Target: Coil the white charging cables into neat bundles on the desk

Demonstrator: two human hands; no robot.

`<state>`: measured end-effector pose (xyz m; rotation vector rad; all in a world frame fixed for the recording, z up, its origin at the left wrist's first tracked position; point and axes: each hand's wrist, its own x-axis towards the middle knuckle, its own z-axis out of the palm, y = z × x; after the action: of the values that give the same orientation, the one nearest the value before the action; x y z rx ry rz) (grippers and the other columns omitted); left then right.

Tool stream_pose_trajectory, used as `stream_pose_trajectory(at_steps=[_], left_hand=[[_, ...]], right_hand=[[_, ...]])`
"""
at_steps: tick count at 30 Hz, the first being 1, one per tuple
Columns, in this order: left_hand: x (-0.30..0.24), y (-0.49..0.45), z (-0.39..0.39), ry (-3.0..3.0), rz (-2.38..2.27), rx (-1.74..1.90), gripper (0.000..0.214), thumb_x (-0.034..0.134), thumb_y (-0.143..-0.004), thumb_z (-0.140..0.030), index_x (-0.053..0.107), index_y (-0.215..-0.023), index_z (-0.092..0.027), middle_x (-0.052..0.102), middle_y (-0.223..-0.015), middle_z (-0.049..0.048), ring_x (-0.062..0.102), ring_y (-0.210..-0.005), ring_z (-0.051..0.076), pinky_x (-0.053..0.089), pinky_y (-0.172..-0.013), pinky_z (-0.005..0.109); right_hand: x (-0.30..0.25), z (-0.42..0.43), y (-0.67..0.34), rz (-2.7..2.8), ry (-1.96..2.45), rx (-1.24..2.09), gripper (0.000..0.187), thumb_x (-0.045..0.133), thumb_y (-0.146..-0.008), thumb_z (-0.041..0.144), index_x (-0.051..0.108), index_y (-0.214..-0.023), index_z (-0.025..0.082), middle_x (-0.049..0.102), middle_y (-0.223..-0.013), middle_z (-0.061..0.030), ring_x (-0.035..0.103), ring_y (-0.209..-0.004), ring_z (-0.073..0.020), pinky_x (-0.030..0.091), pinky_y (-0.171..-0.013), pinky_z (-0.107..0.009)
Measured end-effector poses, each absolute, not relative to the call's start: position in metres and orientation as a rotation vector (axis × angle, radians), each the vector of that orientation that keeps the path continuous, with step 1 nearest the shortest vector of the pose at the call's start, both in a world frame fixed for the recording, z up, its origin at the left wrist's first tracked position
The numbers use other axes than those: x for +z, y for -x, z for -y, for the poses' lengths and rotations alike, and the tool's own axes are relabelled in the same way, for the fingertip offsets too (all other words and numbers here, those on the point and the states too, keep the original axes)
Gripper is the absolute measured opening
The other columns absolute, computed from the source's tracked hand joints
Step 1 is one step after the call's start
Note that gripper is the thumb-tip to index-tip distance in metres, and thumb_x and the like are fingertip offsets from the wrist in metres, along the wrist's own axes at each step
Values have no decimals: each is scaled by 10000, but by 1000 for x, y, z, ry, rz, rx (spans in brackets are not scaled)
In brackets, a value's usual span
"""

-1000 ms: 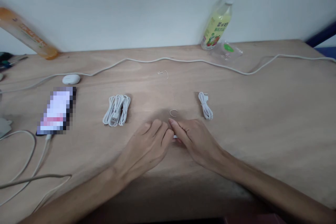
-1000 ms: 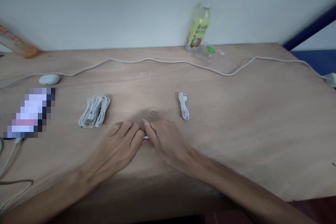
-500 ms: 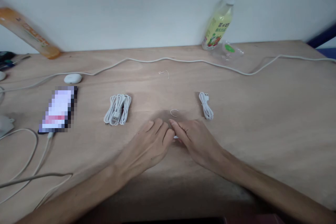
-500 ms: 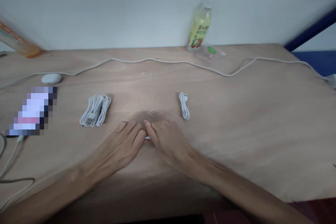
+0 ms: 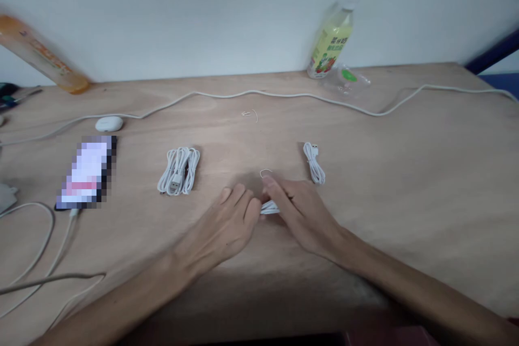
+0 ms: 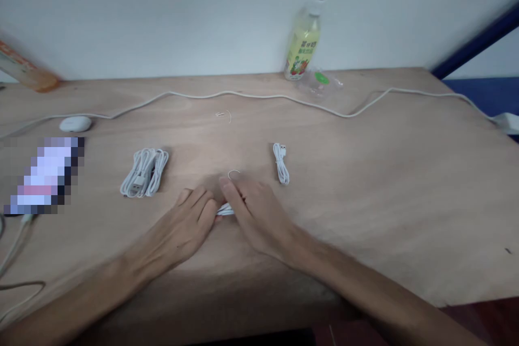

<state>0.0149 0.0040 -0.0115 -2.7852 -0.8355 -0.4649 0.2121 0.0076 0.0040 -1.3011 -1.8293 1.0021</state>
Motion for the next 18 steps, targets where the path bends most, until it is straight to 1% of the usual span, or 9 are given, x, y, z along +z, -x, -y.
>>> stream_pose_trajectory(at_steps=[2, 4, 6, 8, 11, 14, 18], left_hand=[[-11, -15, -4, 2825, 868, -512, 443, 234, -1175, -142, 581, -901, -168, 620, -787, 68, 520, -747, 260, 377, -672, 392], [-10, -14, -5, 2895, 962, -566, 436, 230, -1182, -168, 559, -896, -185, 625, -809, 67, 515, -755, 254, 379, -661, 380], [-8, -12, -5, 2958, 1142, -663, 399, 253, -1186, -213, 523, -892, -208, 619, -835, 58, 507, -747, 240, 391, -654, 368], [-4, -9, -4, 3009, 1389, -799, 338, 285, -1182, -253, 496, -920, -219, 617, -890, 54, 526, -767, 227, 440, -682, 368], [3, -8, -3, 3056, 1739, -1027, 265, 314, -1171, -279, 465, -957, -234, 588, -907, 25, 553, -788, 205, 487, -731, 369], [9, -9, -2, 3080, 1984, -1191, 296, 313, -1175, -313, 424, -908, -255, 497, -803, -28, 507, -715, 175, 457, -686, 340], [12, -12, -1, 3077, 2130, -1312, 344, 305, -1181, -381, 434, -888, -253, 450, -784, -35, 486, -712, 167, 444, -672, 330]], right_hand=[[4, -11, -215, 1700, 1362, 936, 573, 337, -1163, 427, 670, -752, 206, 665, -663, -17, 614, -623, -167, 440, -632, -309], [2, -17, -220, 1620, 1408, 823, 543, 354, -1156, 422, 704, -804, 201, 641, -638, -10, 589, -589, -166, 438, -619, -308], [-2, -22, -224, 1672, 1439, 692, 390, 473, -1116, 352, 725, -863, 195, 658, -684, -11, 588, -616, -171, 448, -640, -309], [-8, -26, -226, 1755, 1431, 546, 243, 602, -1056, 306, 735, -891, 188, 705, -794, -37, 619, -697, -186, 473, -680, -315], [-16, -26, -227, 1915, 1446, 471, 142, 685, -1020, 274, 761, -934, 191, 734, -918, -64, 667, -777, -202, 514, -717, -324], [-22, -23, -226, 2026, 1469, 405, 114, 688, -1031, 241, 771, -962, 203, 738, -953, -60, 704, -804, -203, 532, -719, -320], [-29, -24, -225, 2148, 1393, 149, 173, 618, -1089, 210, 756, -986, 197, 737, -962, -75, 714, -825, -213, 499, -667, -309]])
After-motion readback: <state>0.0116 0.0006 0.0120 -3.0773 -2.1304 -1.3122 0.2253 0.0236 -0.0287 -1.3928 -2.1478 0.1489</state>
